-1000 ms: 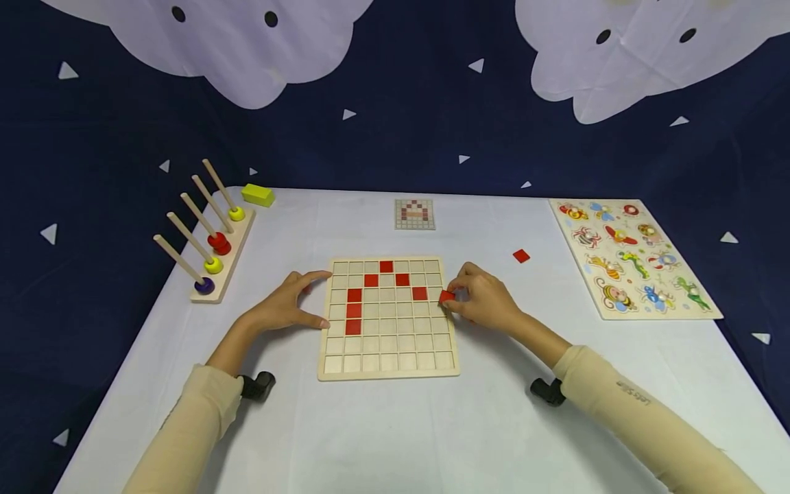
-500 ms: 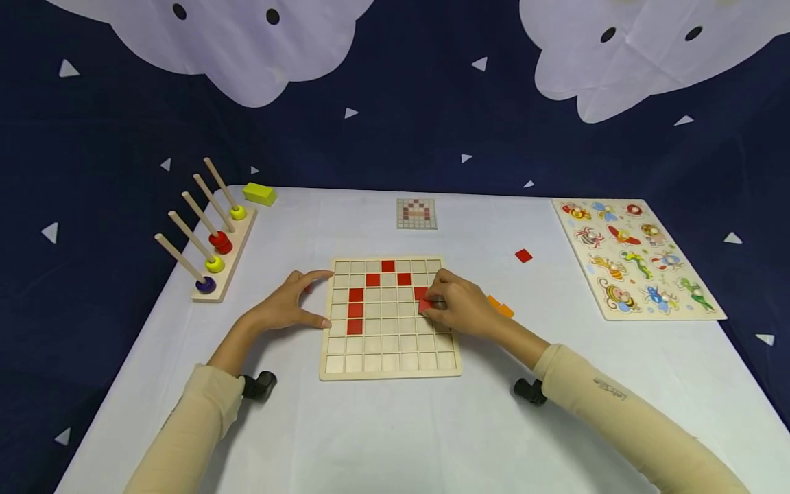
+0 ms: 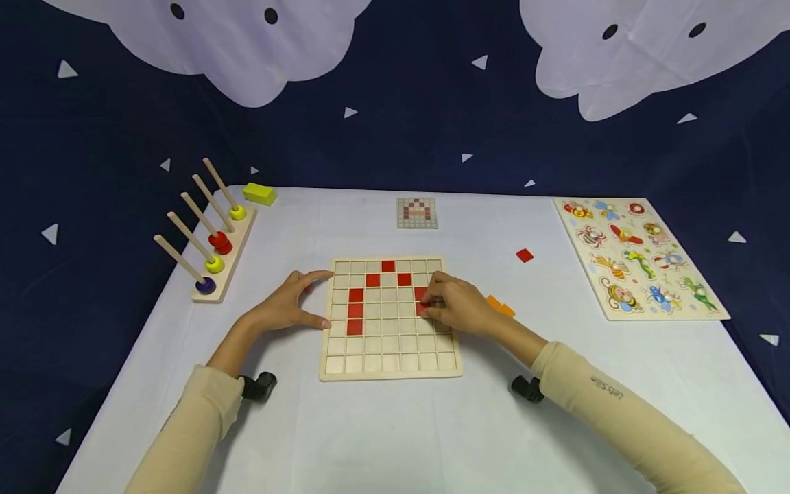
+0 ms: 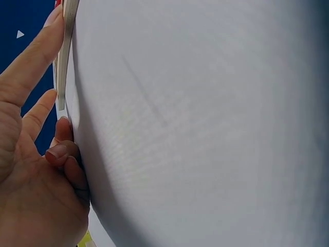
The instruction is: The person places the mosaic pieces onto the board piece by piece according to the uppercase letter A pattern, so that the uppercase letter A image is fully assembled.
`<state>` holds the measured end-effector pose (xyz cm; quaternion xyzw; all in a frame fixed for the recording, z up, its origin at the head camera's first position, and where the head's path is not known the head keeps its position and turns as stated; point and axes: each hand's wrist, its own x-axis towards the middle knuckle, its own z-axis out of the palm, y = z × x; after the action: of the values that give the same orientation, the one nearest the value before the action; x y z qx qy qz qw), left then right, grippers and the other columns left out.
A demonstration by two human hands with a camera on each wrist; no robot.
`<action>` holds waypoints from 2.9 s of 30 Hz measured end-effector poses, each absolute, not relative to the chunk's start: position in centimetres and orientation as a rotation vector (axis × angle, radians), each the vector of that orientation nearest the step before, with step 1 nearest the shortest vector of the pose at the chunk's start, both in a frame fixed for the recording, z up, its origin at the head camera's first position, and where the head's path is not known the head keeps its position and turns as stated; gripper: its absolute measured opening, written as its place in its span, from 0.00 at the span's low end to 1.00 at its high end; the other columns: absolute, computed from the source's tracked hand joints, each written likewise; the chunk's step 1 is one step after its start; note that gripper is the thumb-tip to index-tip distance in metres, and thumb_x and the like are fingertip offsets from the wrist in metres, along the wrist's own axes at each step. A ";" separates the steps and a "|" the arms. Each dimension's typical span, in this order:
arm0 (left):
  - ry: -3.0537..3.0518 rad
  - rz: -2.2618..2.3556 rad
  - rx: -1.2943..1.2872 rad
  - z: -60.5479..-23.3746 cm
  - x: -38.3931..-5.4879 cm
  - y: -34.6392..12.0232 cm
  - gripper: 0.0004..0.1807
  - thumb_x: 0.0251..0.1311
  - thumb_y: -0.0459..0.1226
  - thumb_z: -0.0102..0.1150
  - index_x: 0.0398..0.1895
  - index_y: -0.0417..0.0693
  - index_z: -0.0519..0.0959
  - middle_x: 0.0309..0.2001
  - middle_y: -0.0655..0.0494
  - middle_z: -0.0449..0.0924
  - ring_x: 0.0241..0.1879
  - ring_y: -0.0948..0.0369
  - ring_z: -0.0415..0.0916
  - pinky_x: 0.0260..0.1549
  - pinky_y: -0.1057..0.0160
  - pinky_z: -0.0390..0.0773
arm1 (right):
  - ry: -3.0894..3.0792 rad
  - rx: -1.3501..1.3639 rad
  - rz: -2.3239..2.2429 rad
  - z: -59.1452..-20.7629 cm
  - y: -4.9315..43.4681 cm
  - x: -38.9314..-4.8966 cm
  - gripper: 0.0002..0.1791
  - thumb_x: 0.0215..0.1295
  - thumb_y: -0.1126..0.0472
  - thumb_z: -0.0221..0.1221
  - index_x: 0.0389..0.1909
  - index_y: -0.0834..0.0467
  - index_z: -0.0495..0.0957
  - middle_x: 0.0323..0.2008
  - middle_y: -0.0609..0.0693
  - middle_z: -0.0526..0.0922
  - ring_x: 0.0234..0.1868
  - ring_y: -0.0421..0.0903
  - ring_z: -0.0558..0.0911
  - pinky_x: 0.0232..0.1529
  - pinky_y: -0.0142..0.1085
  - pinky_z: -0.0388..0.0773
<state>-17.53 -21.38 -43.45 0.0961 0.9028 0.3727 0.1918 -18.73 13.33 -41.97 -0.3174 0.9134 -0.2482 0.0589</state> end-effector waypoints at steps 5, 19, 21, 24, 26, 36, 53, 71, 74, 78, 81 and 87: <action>2.537 1.040 0.270 -43.5 -17.4 -21.3 0.55 0.43 0.47 0.80 0.76 0.55 0.59 0.48 0.43 0.62 0.50 0.49 0.62 0.50 0.47 0.65 | 2.752 -0.964 -0.798 -41.7 13.9 -18.6 0.16 0.60 0.59 0.70 0.46 0.62 0.85 0.38 0.50 0.77 0.34 0.43 0.74 0.37 0.35 0.72; 2.551 1.045 0.280 -43.5 -17.4 -21.4 0.55 0.44 0.47 0.80 0.75 0.54 0.59 0.51 0.40 0.62 0.53 0.47 0.62 0.55 0.42 0.64 | 3.056 -0.652 -0.811 -41.3 21.7 -21.5 0.16 0.59 0.58 0.70 0.45 0.64 0.85 0.38 0.57 0.78 0.38 0.54 0.78 0.38 0.46 0.74; 2.556 1.046 0.289 -43.6 -17.4 -21.4 0.54 0.44 0.47 0.80 0.75 0.54 0.60 0.51 0.41 0.63 0.53 0.47 0.62 0.54 0.43 0.64 | 3.098 -0.568 -0.762 -41.3 23.0 -22.1 0.17 0.59 0.58 0.69 0.46 0.65 0.85 0.38 0.58 0.78 0.38 0.55 0.78 0.39 0.48 0.74; 2.558 1.045 0.298 -43.6 -17.4 -21.4 0.55 0.44 0.47 0.80 0.75 0.54 0.60 0.50 0.41 0.63 0.52 0.48 0.62 0.53 0.44 0.65 | 3.136 -0.458 -0.707 -41.3 24.8 -22.8 0.18 0.61 0.57 0.68 0.46 0.65 0.84 0.38 0.58 0.77 0.39 0.55 0.78 0.39 0.50 0.74; 2.558 1.044 0.300 -43.6 -17.4 -21.4 0.55 0.44 0.47 0.80 0.76 0.54 0.59 0.50 0.42 0.62 0.51 0.48 0.62 0.53 0.44 0.65 | 3.157 -0.399 -0.677 -41.3 25.7 -23.2 0.18 0.61 0.56 0.67 0.46 0.64 0.84 0.38 0.58 0.76 0.39 0.55 0.78 0.39 0.52 0.73; 2.551 1.049 0.290 -43.7 -17.4 -21.4 0.55 0.44 0.47 0.80 0.76 0.54 0.59 0.50 0.41 0.62 0.52 0.48 0.62 0.53 0.44 0.65 | 3.161 -0.158 -0.613 -42.1 28.1 -24.8 0.24 0.60 0.53 0.68 0.49 0.68 0.81 0.43 0.63 0.73 0.42 0.60 0.76 0.43 0.55 0.72; 2.555 1.048 0.290 -43.8 -17.4 -21.4 0.55 0.43 0.47 0.80 0.76 0.55 0.60 0.46 0.44 0.61 0.48 0.51 0.60 0.49 0.49 0.65 | 3.147 -0.136 -0.659 -42.7 28.5 -25.0 0.17 0.60 0.57 0.66 0.41 0.69 0.84 0.38 0.61 0.73 0.39 0.58 0.75 0.41 0.51 0.70; 2.550 1.030 0.284 -43.9 -17.7 -21.5 0.55 0.43 0.48 0.80 0.76 0.54 0.59 0.50 0.41 0.62 0.51 0.48 0.62 0.52 0.45 0.65 | 3.092 -0.572 -0.752 -42.0 23.5 -20.8 0.14 0.54 0.60 0.72 0.37 0.67 0.86 0.34 0.56 0.76 0.33 0.51 0.75 0.36 0.44 0.72; 2.551 1.028 0.283 -43.9 -17.7 -21.5 0.55 0.43 0.48 0.80 0.76 0.54 0.59 0.50 0.41 0.62 0.52 0.47 0.62 0.53 0.45 0.65 | 3.066 -0.647 -0.779 -42.1 22.1 -20.0 0.14 0.53 0.61 0.72 0.36 0.67 0.86 0.34 0.55 0.77 0.33 0.49 0.75 0.36 0.43 0.72; 2.554 1.028 0.285 -43.9 -17.7 -21.5 0.55 0.43 0.48 0.80 0.76 0.54 0.59 0.50 0.41 0.62 0.51 0.47 0.62 0.53 0.44 0.65 | 3.020 -0.717 -0.806 -42.4 20.5 -18.7 0.13 0.53 0.60 0.73 0.36 0.65 0.86 0.34 0.52 0.76 0.31 0.45 0.75 0.33 0.39 0.72; 2.557 1.027 0.287 -43.9 -17.6 -21.5 0.55 0.43 0.48 0.80 0.76 0.54 0.59 0.50 0.41 0.63 0.52 0.48 0.62 0.53 0.44 0.65 | 2.989 -0.774 -0.803 -42.5 19.4 -17.9 0.13 0.52 0.59 0.74 0.35 0.64 0.87 0.33 0.50 0.75 0.29 0.42 0.74 0.31 0.35 0.72; 2.563 1.032 0.295 -43.8 -17.6 -21.5 0.55 0.43 0.48 0.80 0.75 0.53 0.60 0.50 0.41 0.63 0.52 0.47 0.63 0.53 0.44 0.66 | 2.929 -0.868 -0.801 -42.6 17.6 -16.6 0.10 0.52 0.58 0.74 0.32 0.59 0.87 0.34 0.47 0.75 0.29 0.39 0.71 0.31 0.33 0.70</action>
<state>-17.62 -21.46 -43.83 0.1043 0.9073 0.3652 0.1807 -16.63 17.62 -42.58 -0.2749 0.9274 -0.2537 -0.0083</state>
